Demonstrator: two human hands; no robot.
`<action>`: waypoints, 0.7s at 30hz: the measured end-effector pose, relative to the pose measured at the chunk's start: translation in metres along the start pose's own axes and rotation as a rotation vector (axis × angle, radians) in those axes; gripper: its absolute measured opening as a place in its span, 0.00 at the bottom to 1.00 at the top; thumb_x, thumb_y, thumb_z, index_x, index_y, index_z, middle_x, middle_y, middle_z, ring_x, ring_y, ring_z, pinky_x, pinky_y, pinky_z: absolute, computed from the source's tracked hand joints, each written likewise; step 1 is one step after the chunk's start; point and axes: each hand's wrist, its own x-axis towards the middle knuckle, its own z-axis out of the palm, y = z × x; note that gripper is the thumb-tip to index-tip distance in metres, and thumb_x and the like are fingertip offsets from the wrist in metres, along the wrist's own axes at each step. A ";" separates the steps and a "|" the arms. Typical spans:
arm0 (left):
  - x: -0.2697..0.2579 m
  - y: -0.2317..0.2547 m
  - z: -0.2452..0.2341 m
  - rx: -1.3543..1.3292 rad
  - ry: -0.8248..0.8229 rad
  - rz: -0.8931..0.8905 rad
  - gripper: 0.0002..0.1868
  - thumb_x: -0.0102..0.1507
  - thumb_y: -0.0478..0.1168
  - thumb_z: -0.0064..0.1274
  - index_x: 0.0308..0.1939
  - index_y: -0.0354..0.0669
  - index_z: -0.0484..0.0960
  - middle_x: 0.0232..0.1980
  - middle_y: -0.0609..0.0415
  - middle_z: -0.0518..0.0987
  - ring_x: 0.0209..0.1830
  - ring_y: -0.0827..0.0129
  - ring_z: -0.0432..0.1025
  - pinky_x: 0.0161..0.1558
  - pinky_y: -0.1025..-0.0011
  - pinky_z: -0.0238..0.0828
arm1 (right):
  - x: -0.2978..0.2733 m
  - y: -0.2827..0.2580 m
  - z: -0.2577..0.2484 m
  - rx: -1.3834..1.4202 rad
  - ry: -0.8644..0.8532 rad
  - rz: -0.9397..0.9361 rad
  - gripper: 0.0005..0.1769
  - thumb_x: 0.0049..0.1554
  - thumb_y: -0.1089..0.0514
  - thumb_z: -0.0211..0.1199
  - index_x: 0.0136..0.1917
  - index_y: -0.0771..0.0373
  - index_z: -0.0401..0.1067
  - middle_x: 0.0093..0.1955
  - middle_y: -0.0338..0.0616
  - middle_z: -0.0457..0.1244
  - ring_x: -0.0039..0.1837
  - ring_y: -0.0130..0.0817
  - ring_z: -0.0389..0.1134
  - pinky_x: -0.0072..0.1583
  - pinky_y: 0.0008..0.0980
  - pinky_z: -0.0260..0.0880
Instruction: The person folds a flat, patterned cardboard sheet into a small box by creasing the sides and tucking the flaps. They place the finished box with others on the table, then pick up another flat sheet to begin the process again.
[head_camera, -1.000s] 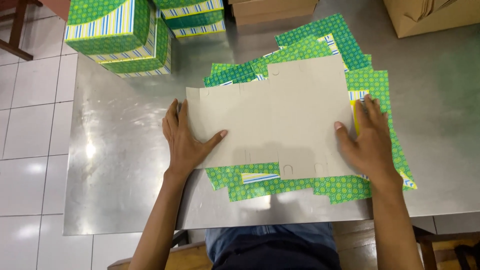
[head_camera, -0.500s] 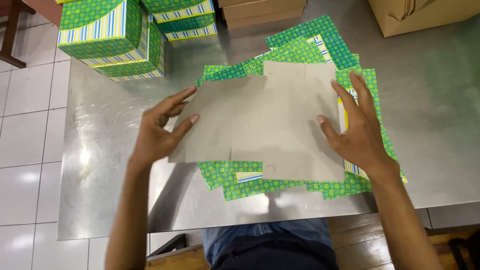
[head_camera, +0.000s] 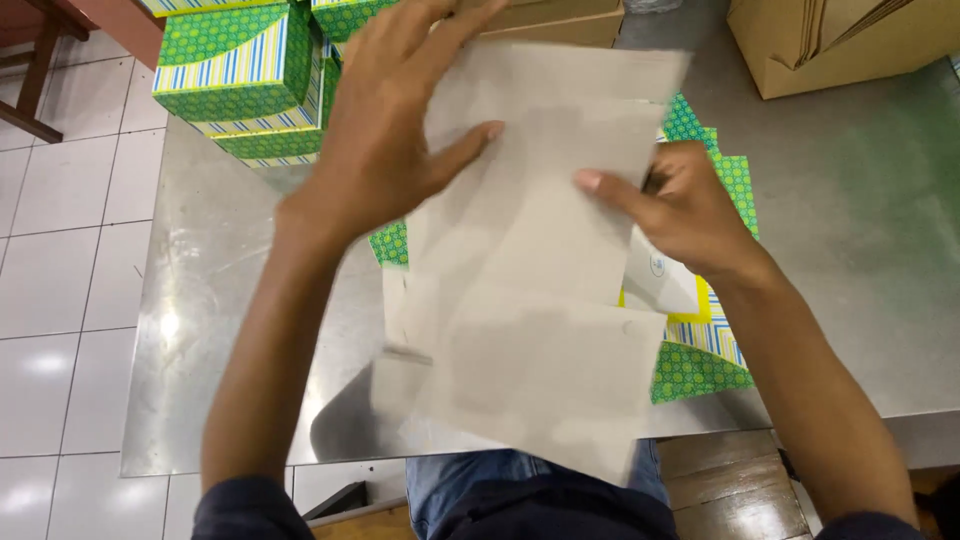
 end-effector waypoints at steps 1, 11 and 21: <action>-0.008 0.002 0.010 -0.002 0.000 -0.001 0.38 0.66 0.41 0.70 0.75 0.44 0.64 0.70 0.44 0.67 0.70 0.47 0.62 0.64 0.53 0.57 | 0.000 0.017 -0.001 -0.001 0.000 0.002 0.14 0.57 0.53 0.67 0.53 0.64 0.80 0.56 0.39 0.72 0.53 0.24 0.72 0.50 0.25 0.75; -0.087 0.047 0.120 -0.229 -0.559 -0.324 0.45 0.68 0.63 0.47 0.80 0.44 0.48 0.83 0.33 0.41 0.83 0.40 0.36 0.77 0.40 0.27 | -0.066 0.111 0.001 0.422 0.422 0.343 0.27 0.54 0.63 0.67 0.67 0.60 0.68 0.62 0.47 0.67 0.61 0.44 0.71 0.58 0.46 0.78; -0.120 0.041 0.136 -0.157 -0.694 -0.273 0.51 0.66 0.73 0.41 0.82 0.47 0.47 0.83 0.36 0.39 0.84 0.45 0.28 0.77 0.46 0.13 | -0.100 0.131 -0.059 -0.099 0.535 -0.121 0.26 0.67 0.76 0.53 0.76 0.79 0.55 0.71 0.64 0.55 0.76 0.56 0.56 0.73 0.51 0.60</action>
